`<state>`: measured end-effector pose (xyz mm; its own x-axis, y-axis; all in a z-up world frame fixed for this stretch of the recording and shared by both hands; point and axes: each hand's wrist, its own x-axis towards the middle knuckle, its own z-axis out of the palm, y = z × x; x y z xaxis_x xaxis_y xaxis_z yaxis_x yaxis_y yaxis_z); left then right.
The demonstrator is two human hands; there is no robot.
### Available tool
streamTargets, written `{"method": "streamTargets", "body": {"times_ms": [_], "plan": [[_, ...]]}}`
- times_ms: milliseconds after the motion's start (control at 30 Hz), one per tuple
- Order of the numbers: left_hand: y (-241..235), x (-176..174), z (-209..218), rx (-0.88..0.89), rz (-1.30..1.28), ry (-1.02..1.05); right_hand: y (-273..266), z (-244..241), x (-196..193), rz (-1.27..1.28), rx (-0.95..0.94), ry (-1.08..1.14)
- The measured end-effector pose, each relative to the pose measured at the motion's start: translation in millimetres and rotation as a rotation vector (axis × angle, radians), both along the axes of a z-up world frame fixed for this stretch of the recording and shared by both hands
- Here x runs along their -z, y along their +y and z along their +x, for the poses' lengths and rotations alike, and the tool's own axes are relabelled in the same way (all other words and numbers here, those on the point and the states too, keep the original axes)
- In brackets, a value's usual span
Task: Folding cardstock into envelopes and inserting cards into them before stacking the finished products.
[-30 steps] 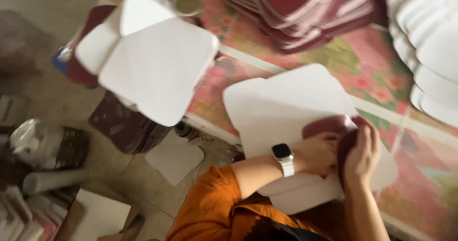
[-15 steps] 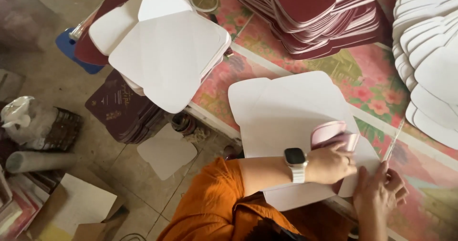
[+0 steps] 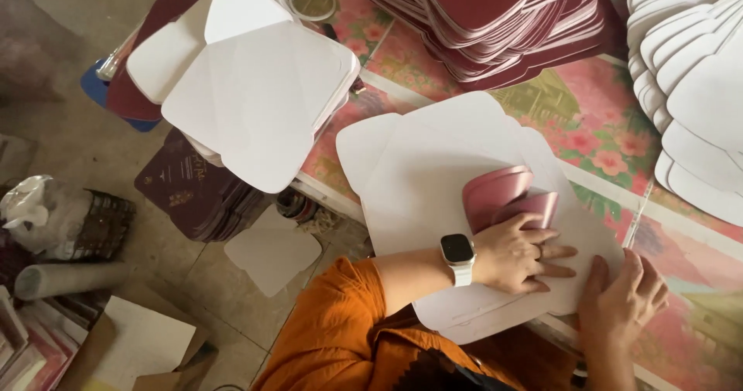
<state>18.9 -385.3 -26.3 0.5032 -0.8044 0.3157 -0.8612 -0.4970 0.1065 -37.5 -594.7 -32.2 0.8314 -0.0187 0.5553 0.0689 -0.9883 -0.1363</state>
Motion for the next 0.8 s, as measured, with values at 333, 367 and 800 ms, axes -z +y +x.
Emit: {"method": "streamTargets", "body": {"times_ms": [333,367,800], "plan": [[-1.3,8.7,4.8,0.016,-0.092,0.162,64.1,27.7,-112.6,1.180,0.165,0.348],[1.1,4.1,5.6,0.013,-0.089,0.153,71.0,36.4,-102.7,1.184,0.157,0.342],[9.1,-33.1,14.7,0.019,-0.668,0.464,94.3,43.7,-64.3,0.934,-0.218,0.212]]}}
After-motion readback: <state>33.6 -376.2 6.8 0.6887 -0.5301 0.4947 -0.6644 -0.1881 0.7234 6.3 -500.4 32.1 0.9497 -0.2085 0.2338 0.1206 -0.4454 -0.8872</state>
